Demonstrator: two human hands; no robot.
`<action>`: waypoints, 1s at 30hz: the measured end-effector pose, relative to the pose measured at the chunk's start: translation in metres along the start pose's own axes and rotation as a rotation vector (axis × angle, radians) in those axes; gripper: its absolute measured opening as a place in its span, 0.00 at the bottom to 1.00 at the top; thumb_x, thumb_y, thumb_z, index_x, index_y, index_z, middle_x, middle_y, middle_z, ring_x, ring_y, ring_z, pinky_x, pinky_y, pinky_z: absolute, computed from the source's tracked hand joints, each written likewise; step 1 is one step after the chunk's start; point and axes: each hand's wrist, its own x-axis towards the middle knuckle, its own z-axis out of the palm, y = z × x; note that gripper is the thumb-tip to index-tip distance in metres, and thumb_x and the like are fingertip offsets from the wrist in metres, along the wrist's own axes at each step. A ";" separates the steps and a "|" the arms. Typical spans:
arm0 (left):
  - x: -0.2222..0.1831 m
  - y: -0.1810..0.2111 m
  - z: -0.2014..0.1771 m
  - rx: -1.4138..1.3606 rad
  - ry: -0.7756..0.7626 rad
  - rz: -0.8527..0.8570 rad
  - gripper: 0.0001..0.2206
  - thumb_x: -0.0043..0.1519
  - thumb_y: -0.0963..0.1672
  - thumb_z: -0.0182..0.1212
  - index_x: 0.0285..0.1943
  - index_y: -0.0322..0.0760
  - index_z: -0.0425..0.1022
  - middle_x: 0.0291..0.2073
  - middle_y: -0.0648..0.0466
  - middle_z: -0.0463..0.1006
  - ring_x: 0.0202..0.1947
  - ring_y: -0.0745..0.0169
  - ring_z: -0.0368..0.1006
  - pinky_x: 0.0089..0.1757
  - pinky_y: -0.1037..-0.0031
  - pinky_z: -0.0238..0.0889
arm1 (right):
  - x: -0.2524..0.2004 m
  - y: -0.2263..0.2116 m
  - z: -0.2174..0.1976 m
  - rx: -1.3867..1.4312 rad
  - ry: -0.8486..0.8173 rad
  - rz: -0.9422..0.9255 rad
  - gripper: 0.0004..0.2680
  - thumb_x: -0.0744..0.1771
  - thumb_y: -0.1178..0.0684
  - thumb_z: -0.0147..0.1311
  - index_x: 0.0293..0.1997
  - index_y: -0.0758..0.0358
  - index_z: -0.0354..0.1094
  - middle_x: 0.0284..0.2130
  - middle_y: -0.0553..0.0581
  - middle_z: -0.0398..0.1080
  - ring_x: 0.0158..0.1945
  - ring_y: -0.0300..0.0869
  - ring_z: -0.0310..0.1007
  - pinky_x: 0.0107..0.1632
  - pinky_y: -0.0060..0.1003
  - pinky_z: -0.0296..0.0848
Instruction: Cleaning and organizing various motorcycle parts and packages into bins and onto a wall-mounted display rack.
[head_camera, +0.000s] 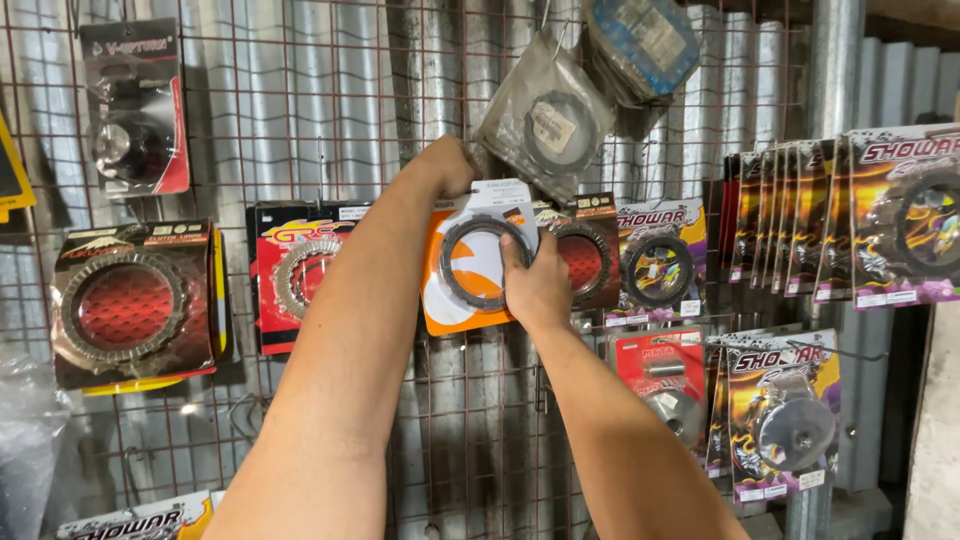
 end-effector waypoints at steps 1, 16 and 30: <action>-0.003 0.003 -0.002 0.009 0.003 -0.008 0.15 0.52 0.39 0.53 0.41 0.40 0.86 0.40 0.41 0.84 0.48 0.37 0.79 0.50 0.57 0.71 | 0.002 0.000 -0.001 0.001 -0.009 -0.003 0.25 0.68 0.31 0.45 0.70 0.53 0.57 0.60 0.66 0.69 0.64 0.62 0.67 0.65 0.56 0.67; 0.004 -0.010 0.010 0.014 0.131 -0.141 0.16 0.55 0.40 0.55 0.48 0.20 0.78 0.45 0.30 0.80 0.53 0.29 0.75 0.52 0.52 0.71 | 0.004 0.008 0.005 -0.027 -0.076 0.052 0.25 0.68 0.30 0.45 0.70 0.52 0.57 0.59 0.68 0.69 0.65 0.63 0.68 0.65 0.55 0.67; -0.128 0.008 0.036 0.369 0.358 0.171 0.17 0.59 0.41 0.52 0.54 0.31 0.79 0.52 0.42 0.80 0.55 0.39 0.75 0.50 0.50 0.71 | -0.045 0.015 0.023 -0.111 -0.030 -0.021 0.24 0.70 0.42 0.47 0.75 0.60 0.49 0.65 0.75 0.57 0.69 0.69 0.58 0.67 0.63 0.63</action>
